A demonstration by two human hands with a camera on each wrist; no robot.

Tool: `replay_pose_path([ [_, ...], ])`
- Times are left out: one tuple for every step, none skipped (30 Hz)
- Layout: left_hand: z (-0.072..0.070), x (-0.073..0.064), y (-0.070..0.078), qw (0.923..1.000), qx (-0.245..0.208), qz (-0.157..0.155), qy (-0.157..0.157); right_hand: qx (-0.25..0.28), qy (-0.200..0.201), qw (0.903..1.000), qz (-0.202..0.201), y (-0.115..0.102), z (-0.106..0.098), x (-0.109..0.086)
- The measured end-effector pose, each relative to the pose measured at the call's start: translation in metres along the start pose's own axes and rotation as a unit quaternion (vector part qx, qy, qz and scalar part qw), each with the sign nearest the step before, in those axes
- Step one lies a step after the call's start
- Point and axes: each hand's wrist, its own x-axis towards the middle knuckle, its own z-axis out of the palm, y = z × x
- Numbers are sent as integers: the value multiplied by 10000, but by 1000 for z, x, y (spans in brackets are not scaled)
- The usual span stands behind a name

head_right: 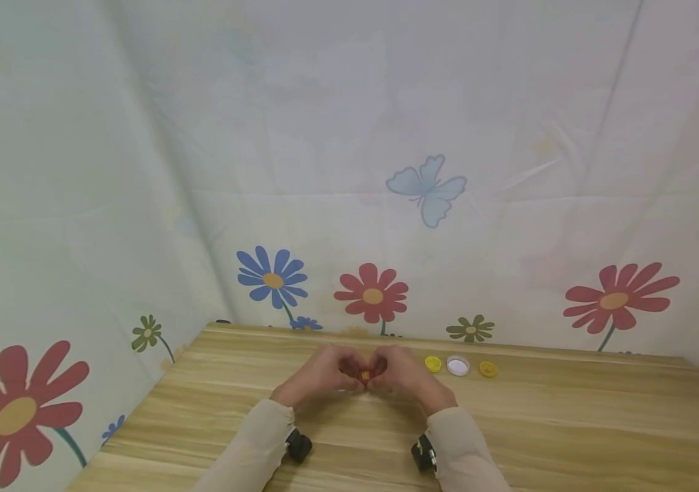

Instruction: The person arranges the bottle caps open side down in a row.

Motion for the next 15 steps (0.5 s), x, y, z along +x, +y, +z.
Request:
replay_pose_path([
  [0,0,0,10000,4,18,-18,-45,-10,10000,35,0,0,0],
  [0,0,0,10000,14,33,-27,-96,-13,9999,85,0,1,0],
  [0,-1,1,10000,1,39,-36,-118,-17,9998,137,0,1,0],
  [0,-1,1,10000,-10,26,-53,-142,-20,9998,162,-1,2,0],
  [0,-1,1,10000,2,32,-60,-168,-23,9997,172,-1,2,0],
  [1,-1,1,10000,15,29,-66,-177,-26,9997,180,-1,2,0],
  [1,-2,2,10000,26,31,-68,-188,-30,9997,170,-1,2,-1],
  [1,-2,2,10000,45,32,-70,-196,-32,9997,163,-2,2,-1],
  [1,-2,2,10000,55,34,-76,-212,-33,9997,142,-2,2,-1],
  [1,-2,3,9999,80,32,-81,-233,-37,9997,105,-2,2,-2],
  [1,-2,3,9999,92,34,-84,-256,-39,9996,71,-2,2,-2],
  [1,-2,4,9999,100,28,-85,-276,-37,9996,44,-2,3,-2],
  [1,-2,4,9999,113,30,-86,-298,-36,9995,8,-2,3,-2],
  [1,-2,4,9999,130,33,-90,-318,-35,9995,-14,-2,2,-2],
  [1,-2,5,9998,150,35,-90,-335,-34,9994,-47,-3,2,-2],
])
